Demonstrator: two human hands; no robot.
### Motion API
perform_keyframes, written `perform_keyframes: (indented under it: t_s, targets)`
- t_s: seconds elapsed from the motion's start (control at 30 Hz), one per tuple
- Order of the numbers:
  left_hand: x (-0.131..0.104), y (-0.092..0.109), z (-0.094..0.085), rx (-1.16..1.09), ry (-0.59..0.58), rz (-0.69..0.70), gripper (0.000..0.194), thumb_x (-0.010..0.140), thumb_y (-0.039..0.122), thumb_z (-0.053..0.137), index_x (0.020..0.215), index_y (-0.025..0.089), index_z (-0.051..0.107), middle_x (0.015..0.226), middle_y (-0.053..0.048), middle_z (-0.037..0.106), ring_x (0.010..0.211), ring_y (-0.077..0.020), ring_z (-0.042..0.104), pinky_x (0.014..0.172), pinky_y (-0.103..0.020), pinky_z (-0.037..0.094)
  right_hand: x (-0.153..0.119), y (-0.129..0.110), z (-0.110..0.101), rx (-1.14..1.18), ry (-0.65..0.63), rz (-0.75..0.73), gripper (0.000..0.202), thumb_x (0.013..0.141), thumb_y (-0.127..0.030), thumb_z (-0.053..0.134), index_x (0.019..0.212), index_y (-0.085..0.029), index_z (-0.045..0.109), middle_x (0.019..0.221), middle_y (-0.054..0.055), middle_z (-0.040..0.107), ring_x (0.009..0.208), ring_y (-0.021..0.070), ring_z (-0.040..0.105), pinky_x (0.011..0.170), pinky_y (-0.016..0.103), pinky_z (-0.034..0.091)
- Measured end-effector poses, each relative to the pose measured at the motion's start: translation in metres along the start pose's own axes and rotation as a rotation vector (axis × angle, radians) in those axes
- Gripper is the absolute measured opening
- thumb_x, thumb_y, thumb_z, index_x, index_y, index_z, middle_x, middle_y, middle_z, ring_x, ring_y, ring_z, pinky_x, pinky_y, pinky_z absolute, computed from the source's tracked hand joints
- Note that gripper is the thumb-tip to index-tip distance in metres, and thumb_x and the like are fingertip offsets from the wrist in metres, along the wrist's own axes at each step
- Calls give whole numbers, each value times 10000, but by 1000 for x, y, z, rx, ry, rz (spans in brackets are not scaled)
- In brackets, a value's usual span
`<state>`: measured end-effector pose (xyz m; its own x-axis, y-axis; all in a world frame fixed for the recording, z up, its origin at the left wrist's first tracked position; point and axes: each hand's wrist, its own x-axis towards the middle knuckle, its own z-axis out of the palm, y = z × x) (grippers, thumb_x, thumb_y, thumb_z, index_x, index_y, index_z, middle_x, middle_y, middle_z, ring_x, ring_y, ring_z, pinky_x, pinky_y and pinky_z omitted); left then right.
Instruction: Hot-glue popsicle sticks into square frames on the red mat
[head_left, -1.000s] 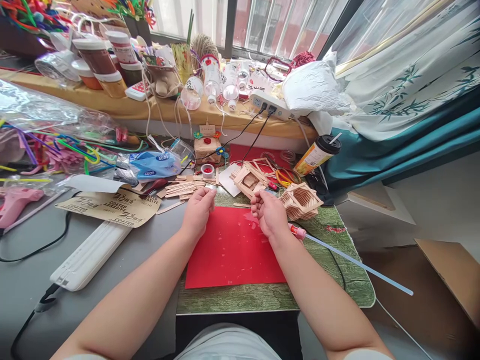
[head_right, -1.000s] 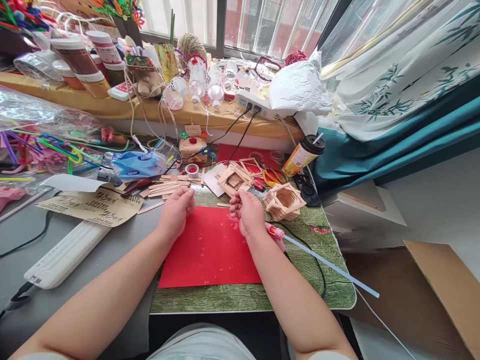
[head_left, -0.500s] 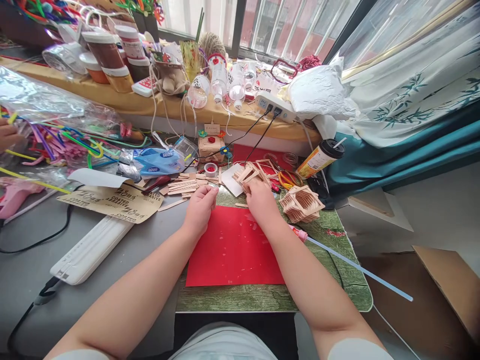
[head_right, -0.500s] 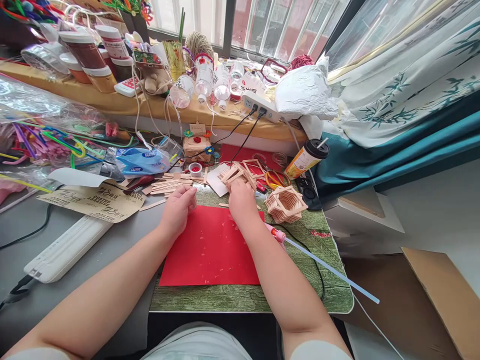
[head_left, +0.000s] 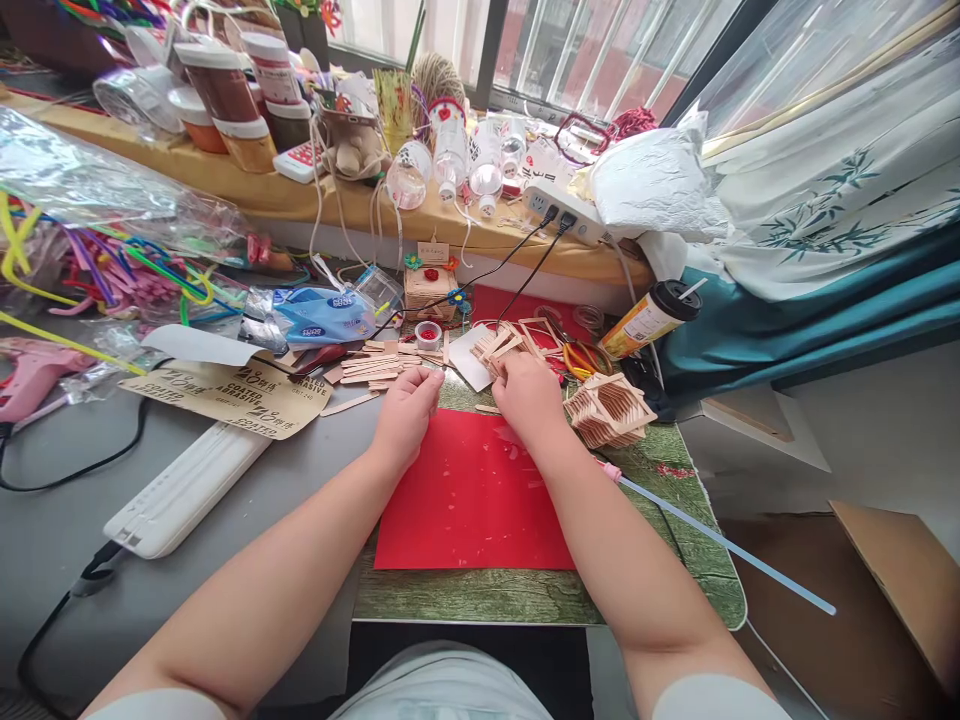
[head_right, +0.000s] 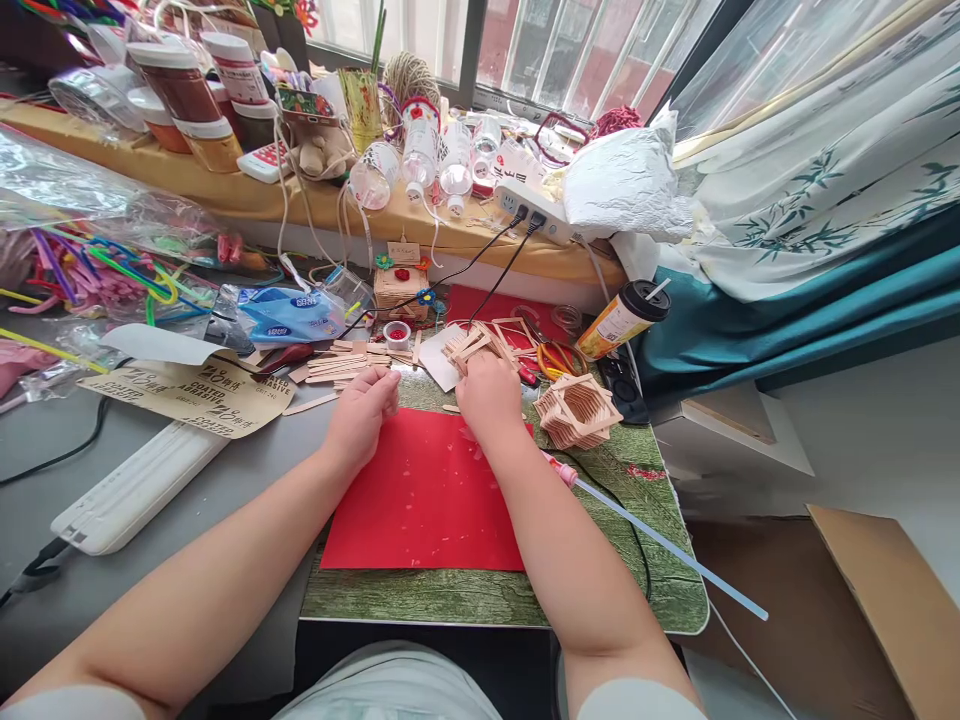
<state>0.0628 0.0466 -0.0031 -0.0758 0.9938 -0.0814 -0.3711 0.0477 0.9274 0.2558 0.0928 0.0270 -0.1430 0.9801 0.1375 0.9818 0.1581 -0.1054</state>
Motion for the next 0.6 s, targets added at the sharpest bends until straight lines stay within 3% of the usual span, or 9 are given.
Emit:
perform_keyframes:
  t_s: [0.6]
  targets:
    - [-1, 0, 0, 12, 3, -1, 358, 900, 464, 767, 789, 217, 532, 590, 63, 421, 528, -95, 324, 522, -257, 256, -13, 11, -5, -8, -45, 1, 160, 961, -194, 599, 1066, -186, 720, 1142, 134, 768, 1049, 299, 701, 892, 374, 466]
